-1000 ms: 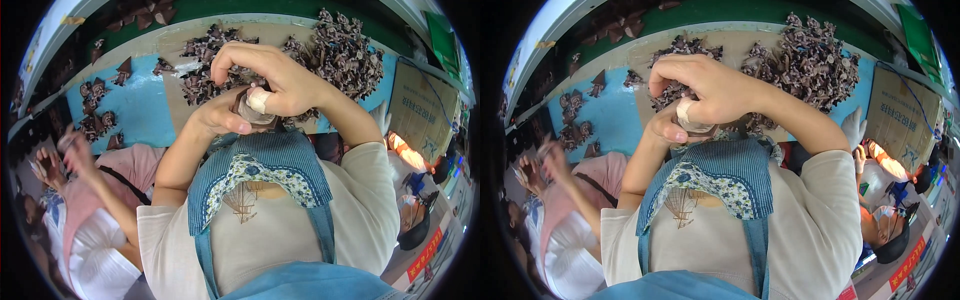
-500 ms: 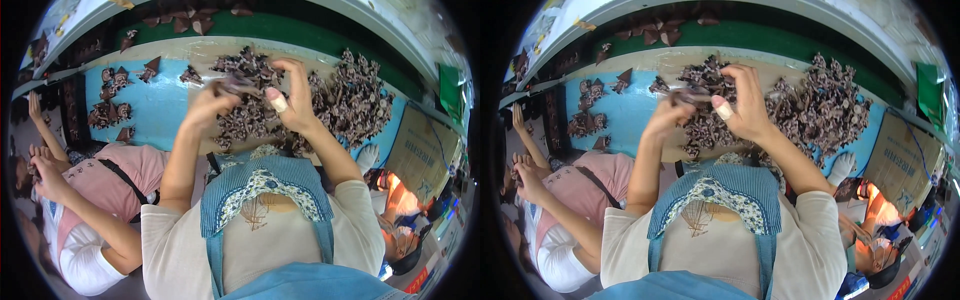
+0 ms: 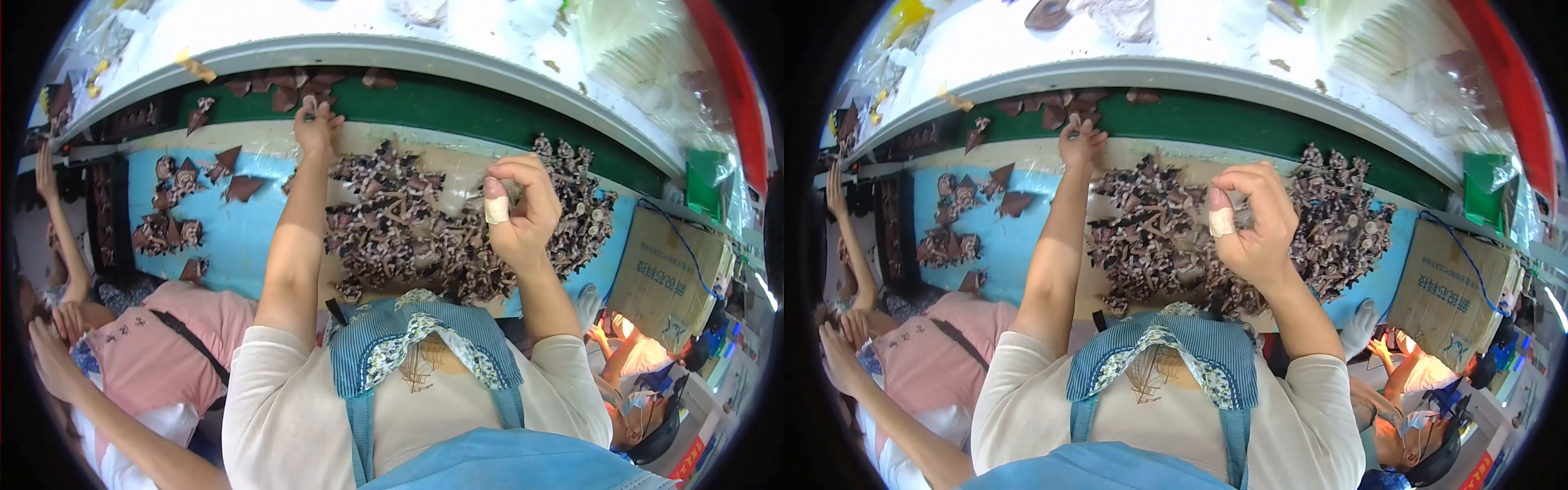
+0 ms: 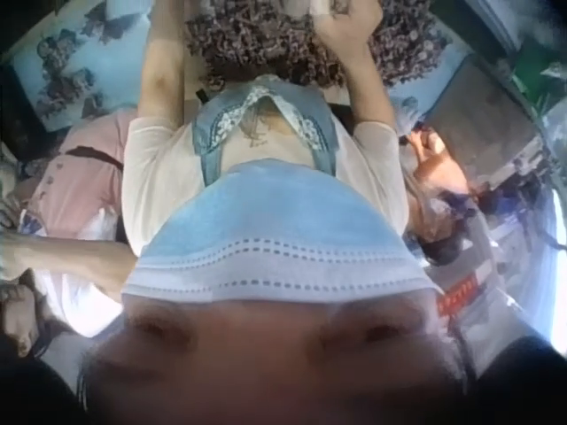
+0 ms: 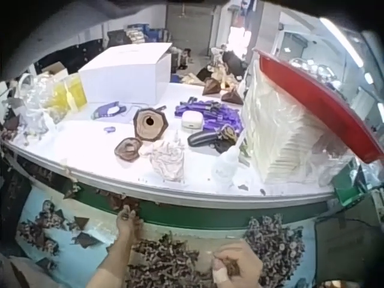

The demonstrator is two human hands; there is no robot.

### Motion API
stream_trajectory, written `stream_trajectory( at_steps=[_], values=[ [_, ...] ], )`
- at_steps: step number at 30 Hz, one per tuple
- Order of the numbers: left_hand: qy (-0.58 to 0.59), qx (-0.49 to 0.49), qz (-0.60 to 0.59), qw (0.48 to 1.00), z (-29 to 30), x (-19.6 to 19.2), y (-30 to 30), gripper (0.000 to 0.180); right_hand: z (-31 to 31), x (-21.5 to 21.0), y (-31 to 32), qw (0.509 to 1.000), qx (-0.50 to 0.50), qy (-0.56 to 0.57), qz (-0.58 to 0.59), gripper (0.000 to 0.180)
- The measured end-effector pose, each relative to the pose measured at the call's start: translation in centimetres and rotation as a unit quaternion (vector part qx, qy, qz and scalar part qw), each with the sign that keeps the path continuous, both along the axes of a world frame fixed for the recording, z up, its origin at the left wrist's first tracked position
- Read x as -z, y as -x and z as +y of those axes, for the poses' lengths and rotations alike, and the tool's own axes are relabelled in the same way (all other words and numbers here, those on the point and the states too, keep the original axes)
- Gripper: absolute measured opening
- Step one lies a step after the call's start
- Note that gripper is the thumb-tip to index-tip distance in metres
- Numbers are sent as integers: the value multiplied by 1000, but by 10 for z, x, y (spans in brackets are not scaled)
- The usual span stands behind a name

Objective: The person applies glue from a glue bottle onto a circular base, then assembles small decorative plastic components onto the base by hand.

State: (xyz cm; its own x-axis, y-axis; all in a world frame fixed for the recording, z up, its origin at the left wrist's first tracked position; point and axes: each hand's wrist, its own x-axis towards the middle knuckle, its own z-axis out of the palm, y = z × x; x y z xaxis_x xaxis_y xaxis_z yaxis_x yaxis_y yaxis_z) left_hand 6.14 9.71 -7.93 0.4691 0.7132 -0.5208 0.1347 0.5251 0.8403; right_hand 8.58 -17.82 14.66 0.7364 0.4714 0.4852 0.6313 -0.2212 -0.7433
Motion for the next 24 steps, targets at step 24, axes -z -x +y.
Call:
stream_trajectory(
  at_steps=[24],
  values=[
    [78, 293, -331, 894, -139, -215, 129, 48, -26, -59, 11, 974, -70, -66, 204, 30]
  ],
)
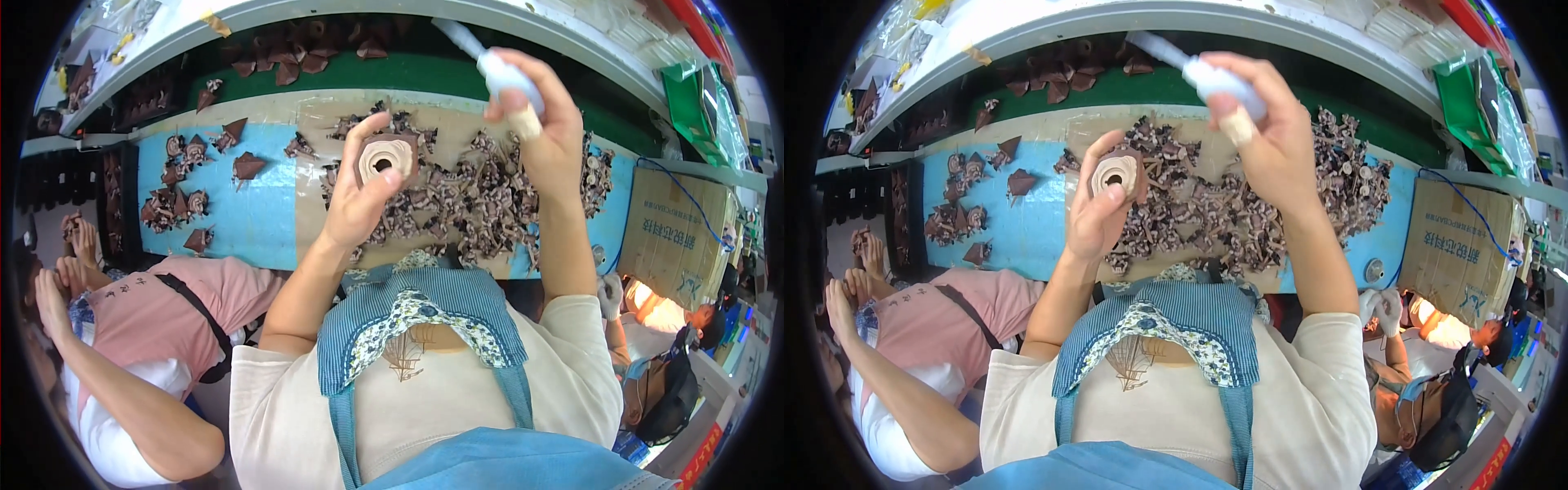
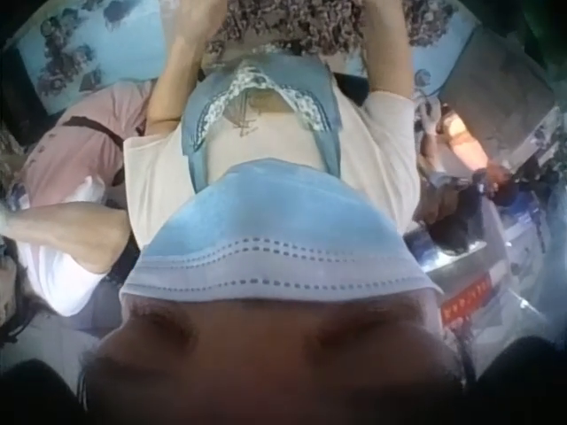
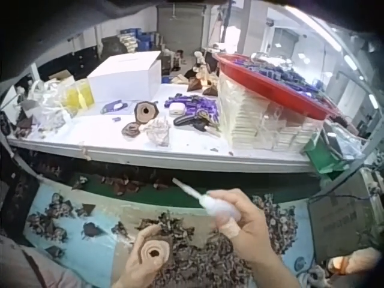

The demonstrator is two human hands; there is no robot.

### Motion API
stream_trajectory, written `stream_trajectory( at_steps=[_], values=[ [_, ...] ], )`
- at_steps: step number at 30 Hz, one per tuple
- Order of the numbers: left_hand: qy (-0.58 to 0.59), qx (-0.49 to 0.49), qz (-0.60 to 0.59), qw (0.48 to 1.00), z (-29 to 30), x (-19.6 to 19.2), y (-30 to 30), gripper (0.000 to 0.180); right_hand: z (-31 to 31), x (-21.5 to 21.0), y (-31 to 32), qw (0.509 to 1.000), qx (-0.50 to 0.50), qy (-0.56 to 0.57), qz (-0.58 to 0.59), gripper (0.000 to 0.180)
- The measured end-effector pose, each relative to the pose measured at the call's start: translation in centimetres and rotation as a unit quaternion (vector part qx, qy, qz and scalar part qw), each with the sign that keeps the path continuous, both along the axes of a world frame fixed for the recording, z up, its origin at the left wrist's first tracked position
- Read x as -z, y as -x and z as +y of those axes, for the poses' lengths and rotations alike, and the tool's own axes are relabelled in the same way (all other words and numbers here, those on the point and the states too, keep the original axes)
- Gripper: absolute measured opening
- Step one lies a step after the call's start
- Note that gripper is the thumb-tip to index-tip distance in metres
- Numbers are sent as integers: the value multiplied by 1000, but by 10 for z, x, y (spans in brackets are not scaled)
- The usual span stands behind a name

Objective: The person applies glue from a glue bottle onto a circular base, then assembles small decorative plastic components onto the base by hand.

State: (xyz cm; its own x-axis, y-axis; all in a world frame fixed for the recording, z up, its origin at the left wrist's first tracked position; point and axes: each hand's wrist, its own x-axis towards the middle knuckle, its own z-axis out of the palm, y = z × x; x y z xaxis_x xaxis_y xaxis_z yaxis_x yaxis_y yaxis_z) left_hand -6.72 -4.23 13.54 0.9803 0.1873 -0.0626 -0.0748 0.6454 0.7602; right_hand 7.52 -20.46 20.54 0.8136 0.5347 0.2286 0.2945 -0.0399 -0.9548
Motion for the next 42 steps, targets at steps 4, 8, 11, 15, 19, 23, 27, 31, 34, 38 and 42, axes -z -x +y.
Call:
stream_trajectory(
  at_steps=[4, 8, 11, 15, 19, 23, 27, 31, 34, 38, 42],
  values=[
    [-106, 33, -7, 994, -16, -27, 16, 68, -38, -15, 30, 990, -67, 62, -110, 31],
    [-204, 78, 45, 975, -27, -42, 28, 74, -59, -36, 60, 985, -51, 117, -114, 32],
    [-250, 55, 13, 966, -35, -50, 33, 70, -59, -49, 71, 962, -71, 131, -227, 37],
    [-227, 45, 32, 972, -41, -52, 38, 69, -59, -61, 81, 951, -90, 155, -252, 31],
    [-237, 28, 10, 971, -46, -54, 41, 67, -57, -63, 86, 943, -96, 145, -283, 30],
    [-236, 34, 13, 971, -45, -55, 44, 64, -55, -64, 88, 937, -105, 152, -295, 31],
    [-232, 29, 12, 972, -45, -54, 44, 64, -53, -64, 89, 934, -107, 153, -305, 32],
    [-228, 29, 27, 973, -44, -51, 43, 63, -51, -63, 89, 935, -108, 156, -301, 33],
    [-234, 29, 39, 971, -42, -46, 42, 62, -49, -60, 86, 934, -110, 163, -298, 33],
    [-235, 26, 61, 970, -36, -45, 38, 62, -44, -46, 77, 951, -85, 119, -274, 28],
    [-264, 31, 103, 958, -24, -45, 33, 62, -48, -30, 62, 996, -34, 62, -47, 25]
  ],
)
